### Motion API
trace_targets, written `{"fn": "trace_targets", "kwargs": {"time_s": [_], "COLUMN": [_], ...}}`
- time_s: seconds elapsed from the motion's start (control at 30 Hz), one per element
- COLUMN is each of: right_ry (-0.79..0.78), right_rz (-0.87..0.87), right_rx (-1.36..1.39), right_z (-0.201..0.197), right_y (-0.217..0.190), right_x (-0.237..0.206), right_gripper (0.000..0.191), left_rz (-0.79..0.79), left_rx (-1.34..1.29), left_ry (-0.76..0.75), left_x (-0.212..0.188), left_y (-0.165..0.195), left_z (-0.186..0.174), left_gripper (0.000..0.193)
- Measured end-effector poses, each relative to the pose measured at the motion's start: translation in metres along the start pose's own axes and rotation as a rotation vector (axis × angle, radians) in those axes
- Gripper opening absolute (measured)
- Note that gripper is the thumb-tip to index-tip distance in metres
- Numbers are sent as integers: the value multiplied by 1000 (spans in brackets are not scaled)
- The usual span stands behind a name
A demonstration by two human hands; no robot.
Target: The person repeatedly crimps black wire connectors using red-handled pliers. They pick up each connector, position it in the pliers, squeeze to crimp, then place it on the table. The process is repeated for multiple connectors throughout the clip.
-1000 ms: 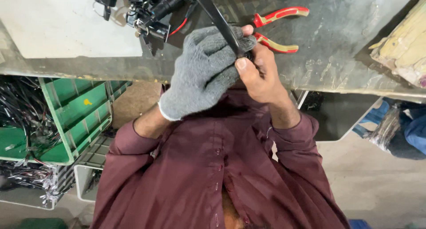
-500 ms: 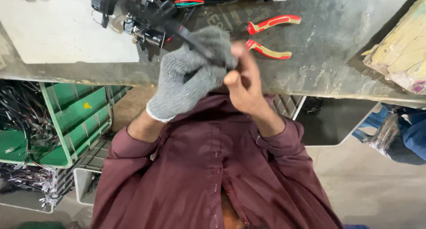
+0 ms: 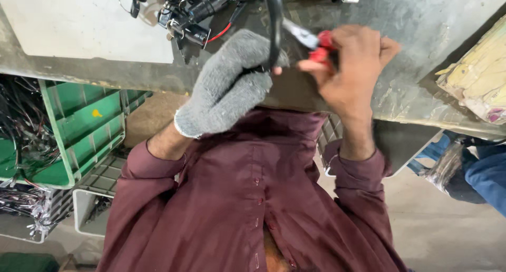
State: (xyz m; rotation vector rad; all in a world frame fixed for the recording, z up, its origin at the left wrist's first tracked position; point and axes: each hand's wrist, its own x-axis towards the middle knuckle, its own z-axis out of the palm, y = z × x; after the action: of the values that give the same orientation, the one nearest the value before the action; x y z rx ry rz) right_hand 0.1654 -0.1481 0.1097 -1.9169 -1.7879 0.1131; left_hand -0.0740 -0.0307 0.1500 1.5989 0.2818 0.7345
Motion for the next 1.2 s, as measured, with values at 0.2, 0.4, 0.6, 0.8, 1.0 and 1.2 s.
{"fn": "trace_targets", "kwargs": {"time_s": [0.2, 0.4, 0.6, 0.8, 1.0, 1.2], "right_ry": [-61, -28, -167, -43, -34, -88], "right_rz": [217, -98, -32, -217, -84, 43], "right_rx": [1250, 299, -61, 399, 403, 113], "right_z": [-1, -13, -6, -6, 0, -8], "right_y": [-14, -32, -29, -27, -43, -48], "right_x": [1, 13, 25, 24, 12, -1], "right_gripper": [26, 31, 46, 29, 33, 36], "left_rz": [-131, -521, -512, -288, -160, -125], "left_rx": [-68, -502, -296, 208, 694, 878], "left_ry": [-68, 230, -21, -112, 30, 45], "left_x": [2, -3, -19, -17, -18, -34], "left_y": [26, 21, 25, 32, 18, 9], "left_z": [10, 46, 23, 12, 32, 37], "left_gripper": [29, 57, 62, 66, 69, 62]}}
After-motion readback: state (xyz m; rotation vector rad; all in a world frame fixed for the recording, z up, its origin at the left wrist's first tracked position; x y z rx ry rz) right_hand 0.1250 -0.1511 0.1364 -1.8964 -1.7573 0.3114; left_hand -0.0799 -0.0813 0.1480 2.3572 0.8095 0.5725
